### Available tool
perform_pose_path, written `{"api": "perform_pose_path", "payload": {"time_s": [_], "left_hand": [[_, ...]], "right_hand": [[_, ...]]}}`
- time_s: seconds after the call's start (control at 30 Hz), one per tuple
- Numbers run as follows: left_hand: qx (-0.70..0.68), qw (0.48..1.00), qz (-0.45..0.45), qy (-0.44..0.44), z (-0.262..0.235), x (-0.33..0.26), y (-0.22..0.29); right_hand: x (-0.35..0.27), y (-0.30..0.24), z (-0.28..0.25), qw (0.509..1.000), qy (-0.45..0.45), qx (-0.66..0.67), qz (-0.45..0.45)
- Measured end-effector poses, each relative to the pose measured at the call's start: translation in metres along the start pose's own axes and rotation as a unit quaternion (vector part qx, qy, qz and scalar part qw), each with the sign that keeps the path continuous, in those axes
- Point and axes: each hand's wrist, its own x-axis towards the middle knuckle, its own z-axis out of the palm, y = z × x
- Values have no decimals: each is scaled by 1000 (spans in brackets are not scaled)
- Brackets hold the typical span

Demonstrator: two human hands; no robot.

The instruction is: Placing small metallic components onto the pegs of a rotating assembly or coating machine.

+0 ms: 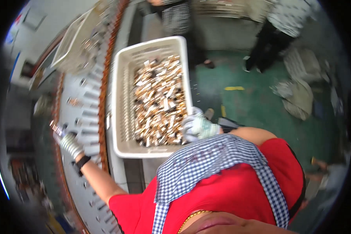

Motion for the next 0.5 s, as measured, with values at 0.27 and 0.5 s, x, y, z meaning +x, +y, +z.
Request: {"api": "perform_pose_path", "payload": {"time_s": [0.27,0.5], "left_hand": [[-56,981,-183,-41,58,17,19],[-103,985,-120,-67,42,-40,30]], "right_hand": [[5,4,-6,992,15,123,40],[-3,5,-5,997,-6,83,-3]]}}
